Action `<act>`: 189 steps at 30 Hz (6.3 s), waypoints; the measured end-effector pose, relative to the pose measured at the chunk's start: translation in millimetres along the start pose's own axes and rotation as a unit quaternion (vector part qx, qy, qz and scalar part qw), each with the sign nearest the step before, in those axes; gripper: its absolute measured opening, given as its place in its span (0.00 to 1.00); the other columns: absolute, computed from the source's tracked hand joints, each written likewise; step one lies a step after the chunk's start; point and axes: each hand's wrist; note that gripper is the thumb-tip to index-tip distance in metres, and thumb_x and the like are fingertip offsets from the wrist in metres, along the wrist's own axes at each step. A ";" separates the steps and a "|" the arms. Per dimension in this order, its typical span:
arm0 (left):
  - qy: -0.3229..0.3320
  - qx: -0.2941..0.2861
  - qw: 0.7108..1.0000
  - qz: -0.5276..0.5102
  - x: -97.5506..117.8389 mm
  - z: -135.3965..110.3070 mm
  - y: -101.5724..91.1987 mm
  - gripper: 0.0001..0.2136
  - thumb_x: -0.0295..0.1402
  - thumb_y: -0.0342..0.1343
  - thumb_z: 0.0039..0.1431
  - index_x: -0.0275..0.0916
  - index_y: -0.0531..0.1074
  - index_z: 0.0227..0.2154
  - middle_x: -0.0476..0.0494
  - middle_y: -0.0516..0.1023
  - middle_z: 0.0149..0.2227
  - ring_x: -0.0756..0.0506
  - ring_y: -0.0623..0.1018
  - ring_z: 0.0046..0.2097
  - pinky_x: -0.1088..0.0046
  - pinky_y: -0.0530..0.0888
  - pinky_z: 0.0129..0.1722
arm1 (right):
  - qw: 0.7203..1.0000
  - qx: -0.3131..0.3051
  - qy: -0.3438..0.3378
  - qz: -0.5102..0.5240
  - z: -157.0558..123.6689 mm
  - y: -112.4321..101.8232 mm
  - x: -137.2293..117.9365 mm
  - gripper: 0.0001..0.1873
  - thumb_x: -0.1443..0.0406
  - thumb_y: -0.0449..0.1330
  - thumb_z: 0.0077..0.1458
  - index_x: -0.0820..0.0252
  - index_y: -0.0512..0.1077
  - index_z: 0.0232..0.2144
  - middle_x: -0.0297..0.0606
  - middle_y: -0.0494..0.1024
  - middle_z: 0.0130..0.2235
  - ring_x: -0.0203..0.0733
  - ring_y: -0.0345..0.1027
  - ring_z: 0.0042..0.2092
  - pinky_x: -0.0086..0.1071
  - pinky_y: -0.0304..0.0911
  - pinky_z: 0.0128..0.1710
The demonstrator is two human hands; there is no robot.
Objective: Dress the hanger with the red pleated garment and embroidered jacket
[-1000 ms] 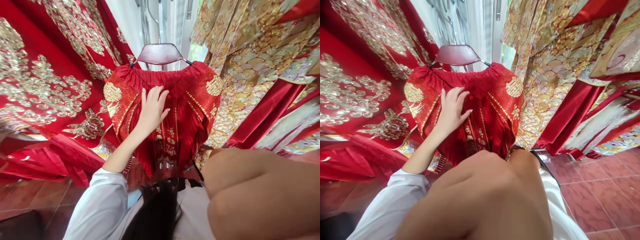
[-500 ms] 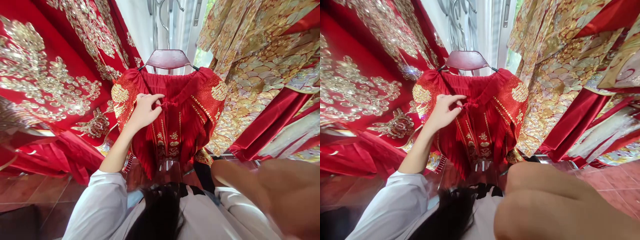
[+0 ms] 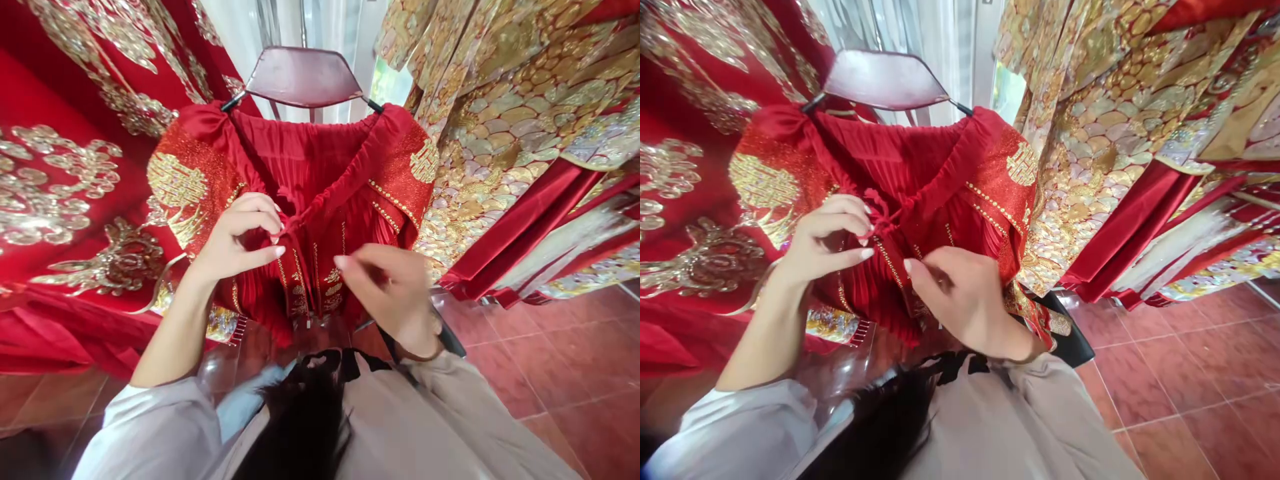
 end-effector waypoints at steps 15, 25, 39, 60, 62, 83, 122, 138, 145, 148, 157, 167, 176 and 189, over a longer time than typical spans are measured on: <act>-0.007 0.010 0.986 0.164 14.1 7.0 14.0 0.15 0.42 0.48 0.65 0.44 0.76 0.28 0.52 0.77 0.28 0.45 0.73 0.37 0.53 0.51 0.57 | 0.968 0.063 0.024 0.242 22.9 73.2 36.3 0.18 0.58 0.53 0.61 0.67 0.72 0.27 0.31 0.66 0.23 0.26 0.58 0.26 0.21 0.58 0.30; -0.015 0.005 0.997 0.080 20.0 13.0 22.6 0.11 0.42 0.54 0.61 0.44 0.77 0.32 0.50 0.78 0.32 0.45 0.75 0.39 0.51 0.55 0.59 | 0.971 0.176 0.022 0.160 15.6 57.8 43.9 0.11 0.62 0.59 0.57 0.65 0.75 0.35 0.34 0.74 0.29 0.26 0.57 0.23 0.22 0.55 0.23; -0.071 -0.036 0.994 0.078 24.4 2.7 18.8 0.10 0.39 0.51 0.62 0.41 0.75 0.36 0.50 0.78 0.35 0.46 0.76 0.40 0.51 0.48 0.64 | 0.982 0.127 -0.107 0.088 45.9 53.0 38.7 0.06 0.67 0.56 0.58 0.63 0.73 0.33 0.34 0.74 0.31 0.28 0.61 0.28 0.25 0.59 0.28; -0.013 -0.085 0.992 0.094 33.1 4.7 22.7 0.08 0.33 0.48 0.64 0.41 0.72 0.36 0.49 0.76 0.37 0.45 0.72 0.45 0.54 0.46 0.61 | 0.970 -0.186 -0.129 0.088 12.5 12.4 52.3 0.09 0.67 0.54 0.56 0.62 0.58 0.26 0.31 0.59 0.28 0.28 0.49 0.28 0.25 0.47 0.28; -0.004 -0.083 0.989 0.120 36.5 4.9 24.8 0.07 0.34 0.50 0.64 0.42 0.71 0.40 0.48 0.76 0.40 0.44 0.72 0.45 0.55 0.49 0.59 | 0.969 -0.221 -0.102 0.050 15.4 6.2 52.2 0.12 0.66 0.56 0.54 0.62 0.56 0.23 0.27 0.54 0.22 0.27 0.45 0.24 0.24 0.44 0.26; 0.019 -0.064 0.992 0.110 33.0 8.9 31.0 0.12 0.38 0.48 0.66 0.43 0.75 0.34 0.49 0.77 0.32 0.45 0.73 0.39 0.55 0.51 0.53 | 0.836 -0.138 -0.027 0.530 34.9 15.4 65.7 0.26 0.60 0.65 0.51 0.65 0.52 0.16 0.28 0.57 0.24 0.19 0.43 0.17 0.18 0.38 0.13; -0.053 -0.024 0.997 0.047 17.1 11.7 23.2 0.14 0.35 0.49 0.63 0.41 0.70 0.49 0.49 0.79 0.36 0.46 0.76 0.39 0.63 0.59 0.52 | 0.973 0.217 -0.045 -0.070 32.4 46.3 72.8 0.10 0.67 0.55 0.55 0.61 0.77 0.33 0.40 0.77 0.37 0.40 0.67 0.39 0.36 0.61 0.43; 0.016 0.019 0.988 0.152 39.9 -9.7 35.6 0.17 0.33 0.50 0.64 0.46 0.67 0.56 0.49 0.79 0.37 0.47 0.76 0.39 0.61 0.57 0.52 | 0.982 0.100 0.075 0.140 35.4 76.5 48.8 0.11 0.64 0.57 0.52 0.65 0.69 0.21 0.32 0.67 0.21 0.30 0.56 0.25 0.25 0.52 0.27; 0.193 0.048 0.978 0.054 64.0 -29.3 37.9 0.10 0.26 0.57 0.58 0.43 0.74 0.42 0.52 0.76 0.28 0.51 0.75 0.33 0.69 0.67 0.46 | 0.937 0.064 0.134 0.316 33.7 78.4 49.8 0.18 0.56 0.57 0.53 0.65 0.67 0.21 0.31 0.62 0.21 0.29 0.51 0.23 0.25 0.49 0.23; 0.186 0.016 0.979 -0.077 82.3 -45.1 30.7 0.07 0.30 0.53 0.63 0.44 0.75 0.32 0.53 0.74 0.23 0.52 0.74 0.28 0.70 0.71 0.42 | 0.955 0.087 0.086 0.272 26.9 83.4 59.7 0.15 0.58 0.57 0.54 0.65 0.70 0.23 0.33 0.67 0.23 0.31 0.57 0.26 0.26 0.55 0.28; 0.200 -0.107 0.973 -0.030 68.3 -29.9 16.8 0.13 0.37 0.45 0.67 0.43 0.75 0.43 0.46 0.80 0.37 0.48 0.78 0.39 0.69 0.72 0.50 | 0.967 0.029 0.191 0.166 -28.1 152.4 146.7 0.15 0.65 0.56 0.49 0.63 0.65 0.14 0.33 0.65 0.17 0.32 0.58 0.22 0.26 0.55 0.27; 0.030 -0.246 0.881 0.403 9.4 28.9 44.9 0.08 0.31 0.52 0.58 0.33 0.75 0.32 0.38 0.79 0.31 0.40 0.79 0.37 0.59 0.67 0.49 | 0.936 0.082 0.150 0.309 24.5 140.2 134.2 0.17 0.54 0.57 0.52 0.61 0.72 0.36 0.38 0.76 0.33 0.36 0.71 0.33 0.27 0.68 0.32; 0.036 -0.270 0.885 0.377 23.8 18.2 32.9 0.11 0.27 0.46 0.62 0.35 0.73 0.30 0.41 0.79 0.32 0.45 0.77 0.34 0.65 0.62 0.41 | 0.982 0.056 0.028 0.178 29.5 96.5 98.0 0.18 0.56 0.56 0.55 0.64 0.72 0.22 0.36 0.73 0.22 0.32 0.64 0.23 0.25 0.59 0.27; 0.109 -0.195 0.905 0.362 39.6 4.3 32.5 0.13 0.27 0.44 0.63 0.37 0.71 0.26 0.45 0.76 0.27 0.48 0.72 0.30 0.66 0.61 0.39 | 0.912 0.110 0.136 0.371 23.2 94.9 82.7 0.14 0.59 0.59 0.46 0.64 0.69 0.18 0.33 0.67 0.19 0.30 0.58 0.22 0.25 0.55 0.24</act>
Point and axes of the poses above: each hand's wrist, its own z-axis towards the middle knuckle, its own y-axis out of the palm, x = y × z
